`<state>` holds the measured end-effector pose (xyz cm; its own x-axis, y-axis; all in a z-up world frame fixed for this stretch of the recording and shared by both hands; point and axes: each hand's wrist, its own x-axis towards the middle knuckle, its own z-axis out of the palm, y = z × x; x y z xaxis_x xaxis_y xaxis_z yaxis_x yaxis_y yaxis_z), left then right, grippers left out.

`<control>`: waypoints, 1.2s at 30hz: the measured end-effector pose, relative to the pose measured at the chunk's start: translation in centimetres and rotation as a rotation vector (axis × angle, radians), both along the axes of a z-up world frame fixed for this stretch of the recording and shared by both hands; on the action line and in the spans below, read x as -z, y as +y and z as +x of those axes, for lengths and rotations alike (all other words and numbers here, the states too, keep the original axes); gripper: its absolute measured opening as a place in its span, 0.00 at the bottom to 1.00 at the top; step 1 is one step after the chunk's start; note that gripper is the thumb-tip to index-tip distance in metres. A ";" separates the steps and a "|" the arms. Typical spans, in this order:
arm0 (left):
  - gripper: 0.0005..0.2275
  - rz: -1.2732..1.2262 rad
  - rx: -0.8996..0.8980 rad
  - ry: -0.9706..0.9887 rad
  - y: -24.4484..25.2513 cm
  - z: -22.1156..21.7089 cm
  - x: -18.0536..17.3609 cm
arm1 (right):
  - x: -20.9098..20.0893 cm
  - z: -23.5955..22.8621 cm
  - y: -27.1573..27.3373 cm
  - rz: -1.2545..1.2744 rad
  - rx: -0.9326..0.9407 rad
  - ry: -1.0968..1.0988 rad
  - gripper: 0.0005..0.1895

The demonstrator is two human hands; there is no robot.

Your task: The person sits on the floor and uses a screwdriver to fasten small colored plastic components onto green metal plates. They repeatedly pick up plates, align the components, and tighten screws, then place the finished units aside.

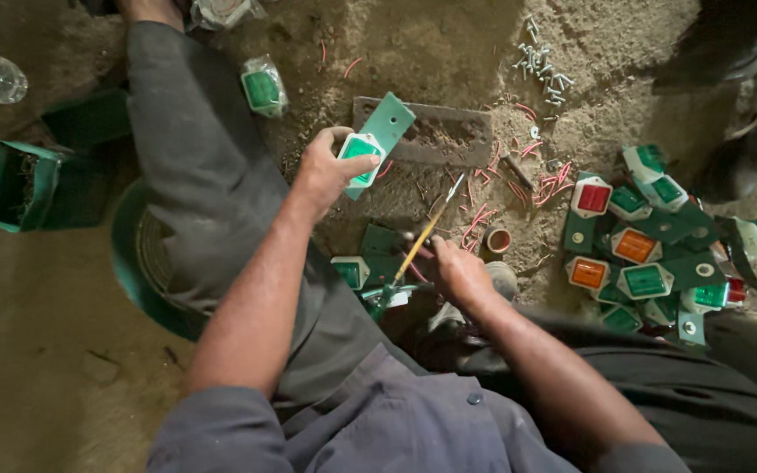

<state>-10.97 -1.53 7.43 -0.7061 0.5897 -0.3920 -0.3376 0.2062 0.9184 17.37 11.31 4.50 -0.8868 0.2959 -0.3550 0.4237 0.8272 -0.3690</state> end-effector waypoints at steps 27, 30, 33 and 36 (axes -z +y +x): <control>0.28 -0.001 0.011 0.102 -0.2 -0.5 -0.5 | -3.4 -2.3 1.4 -0.009 0.031 -0.405 0.24; 0.29 -0.055 0.018 0.067 0.0 -0.6 -0.4 | -2.0 -0.5 2.2 -0.050 0.071 -0.367 0.29; 0.29 -0.063 0.026 0.046 0.2 -0.6 -0.6 | -2.1 0.0 2.6 -0.108 0.113 -0.455 0.38; 0.28 -0.051 0.033 0.103 0.0 -0.7 -0.6 | -3.1 -1.0 2.0 -0.207 0.240 -0.584 0.43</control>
<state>-11.65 -1.57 8.03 -0.7250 0.5941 -0.3483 -0.2341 0.2630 0.9360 16.39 13.32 7.64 -0.4492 0.3350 -0.8283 0.7660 0.6215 -0.1641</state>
